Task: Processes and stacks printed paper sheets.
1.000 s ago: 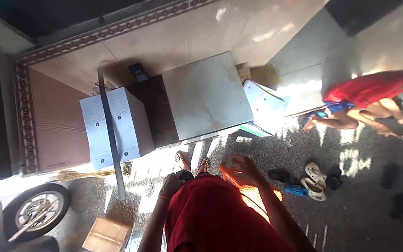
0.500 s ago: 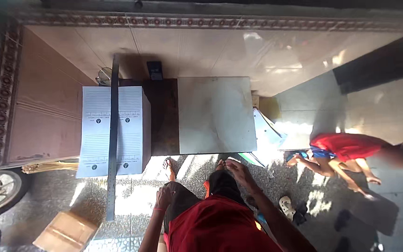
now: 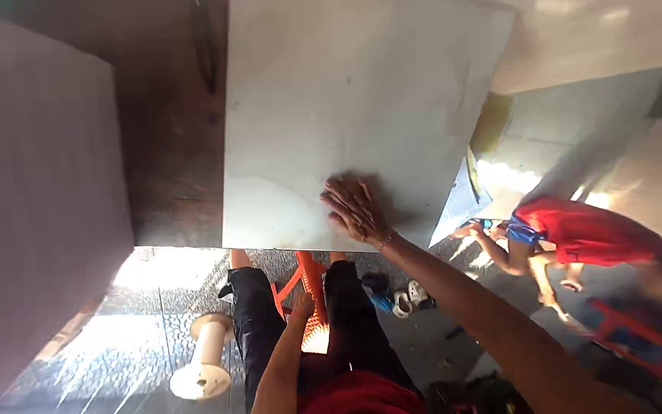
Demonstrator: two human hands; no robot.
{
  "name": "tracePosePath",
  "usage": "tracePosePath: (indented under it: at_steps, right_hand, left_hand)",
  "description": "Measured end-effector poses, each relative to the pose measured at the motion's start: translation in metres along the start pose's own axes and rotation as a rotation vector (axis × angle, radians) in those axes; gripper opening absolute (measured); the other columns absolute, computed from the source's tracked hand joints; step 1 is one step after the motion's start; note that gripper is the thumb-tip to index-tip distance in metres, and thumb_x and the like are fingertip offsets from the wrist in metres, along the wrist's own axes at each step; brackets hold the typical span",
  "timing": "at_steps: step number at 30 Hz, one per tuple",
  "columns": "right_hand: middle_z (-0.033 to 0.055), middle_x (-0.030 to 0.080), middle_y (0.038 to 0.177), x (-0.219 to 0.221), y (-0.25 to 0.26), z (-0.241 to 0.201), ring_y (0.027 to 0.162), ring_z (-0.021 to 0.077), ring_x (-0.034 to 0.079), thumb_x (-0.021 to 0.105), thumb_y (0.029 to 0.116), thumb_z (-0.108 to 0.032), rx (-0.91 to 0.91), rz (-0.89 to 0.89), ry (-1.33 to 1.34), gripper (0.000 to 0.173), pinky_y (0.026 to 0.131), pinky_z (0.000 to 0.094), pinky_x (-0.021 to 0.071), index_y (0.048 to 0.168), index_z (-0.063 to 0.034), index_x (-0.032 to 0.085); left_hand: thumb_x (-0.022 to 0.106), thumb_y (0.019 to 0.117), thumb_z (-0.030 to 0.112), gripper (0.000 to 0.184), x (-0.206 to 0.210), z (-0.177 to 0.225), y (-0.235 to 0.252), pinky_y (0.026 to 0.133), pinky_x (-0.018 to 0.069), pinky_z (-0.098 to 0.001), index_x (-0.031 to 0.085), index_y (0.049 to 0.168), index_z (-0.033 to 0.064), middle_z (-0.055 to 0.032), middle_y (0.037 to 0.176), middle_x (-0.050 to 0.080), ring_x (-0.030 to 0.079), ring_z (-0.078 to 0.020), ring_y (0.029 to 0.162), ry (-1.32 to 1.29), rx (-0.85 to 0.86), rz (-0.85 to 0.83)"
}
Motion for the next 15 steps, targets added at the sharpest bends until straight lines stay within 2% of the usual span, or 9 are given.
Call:
tracePosePath:
  at_steps: [2,4,6,8,9,12,14,15]
  right_hand:
    - [0.0056,0.047,0.160,0.000,-0.001,-0.002,0.153,0.0310,0.034,0.036,0.1087,-0.043,-0.004,0.027,-0.004,0.046,0.122,0.0599,0.0178,0.146,-0.0253,0.057]
    - [0.0034,0.048,0.159,0.000,0.000,-0.002,0.153,0.0292,0.033,0.037,0.1085,-0.044,0.004,0.027,-0.008,0.045,0.123,0.0582,0.0160,0.146,-0.0276,0.057]
    - [0.0001,0.048,0.159,0.001,-0.001,-0.002,0.154,0.0261,0.031,0.038,0.1087,-0.045,0.003,0.034,-0.009,0.044,0.124,0.0555,0.0118,0.145,-0.0296,0.057]
    - [-0.0018,0.047,0.160,0.000,-0.003,-0.003,0.156,0.0224,0.026,0.037,0.1094,-0.045,0.001,0.054,0.003,0.043,0.125,0.0530,0.0075,0.146,-0.0297,0.055]
    - [-0.0029,0.044,0.161,0.000,-0.002,-0.004,0.157,0.0202,0.023,0.037,0.1097,-0.045,0.002,0.061,0.009,0.043,0.125,0.0514,0.0045,0.147,-0.0295,0.053]
    - [-0.0057,0.037,0.166,-0.001,-0.001,-0.004,0.159,0.0154,0.013,0.040,0.1099,-0.043,-0.002,0.070,0.024,0.043,0.126,0.0490,-0.0025,0.149,-0.0280,0.050]
    - [-0.0063,0.033,0.167,-0.001,-0.001,-0.004,0.159,0.0144,0.009,0.042,0.1094,-0.042,-0.002,0.086,0.036,0.043,0.126,0.0486,-0.0050,0.149,-0.0269,0.049]
    - [-0.0073,0.031,0.168,-0.001,-0.001,-0.004,0.159,0.0141,0.007,0.041,0.1095,-0.042,0.000,0.084,0.027,0.043,0.126,0.0487,-0.0057,0.149,-0.0272,0.048]
  left_hand:
    - [0.050,0.1070,0.027,0.047,0.021,-0.003,0.024,0.113,0.0360,-0.0606,0.054,0.141,-0.0043,-0.0296,0.144,0.052,0.047,-0.0457,0.137,0.058,-0.051,-0.050]
    - [0.050,0.1068,0.030,0.051,0.037,-0.004,0.047,0.113,0.0334,-0.0650,0.047,0.152,0.0057,-0.0252,0.153,0.045,0.041,-0.0460,0.142,0.063,-0.033,-0.047]
    - [0.046,0.1082,0.029,0.053,0.059,-0.005,0.073,0.116,0.0235,-0.0712,0.037,0.159,0.0167,-0.0189,0.164,0.031,0.027,-0.0457,0.151,0.068,0.020,-0.053]
    - [0.047,0.1078,0.023,0.053,0.080,-0.001,0.092,0.117,0.0122,-0.0743,0.036,0.160,0.0158,-0.0158,0.169,0.022,0.016,-0.0442,0.155,0.126,0.094,-0.099]
    - [0.049,0.1060,0.017,0.054,0.088,0.002,0.099,0.117,0.0104,-0.0739,0.037,0.159,0.0129,-0.0153,0.169,0.022,0.013,-0.0431,0.156,0.174,0.122,-0.137]
    - [0.054,0.1021,0.010,0.057,0.100,0.005,0.116,0.121,0.0099,-0.0679,0.038,0.157,0.0053,-0.0164,0.166,0.029,0.016,-0.0398,0.156,0.233,0.100,-0.220]
    - [0.052,0.1038,0.013,0.057,0.102,0.000,0.117,0.121,0.0083,-0.0673,0.035,0.157,0.0036,-0.0173,0.165,0.030,0.018,-0.0393,0.155,0.215,0.016,-0.256]
    - [0.051,0.1046,0.016,0.056,0.101,-0.002,0.115,0.121,0.0045,-0.0685,0.036,0.157,0.0029,-0.0175,0.165,0.030,0.019,-0.0401,0.155,0.187,-0.014,-0.251]
Point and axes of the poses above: each hand's wrist, its own y-axis towards the middle knuckle, its own x-axis out of the palm, z = x × y, the point moved 8 cm from there along y, towards the middle knuckle
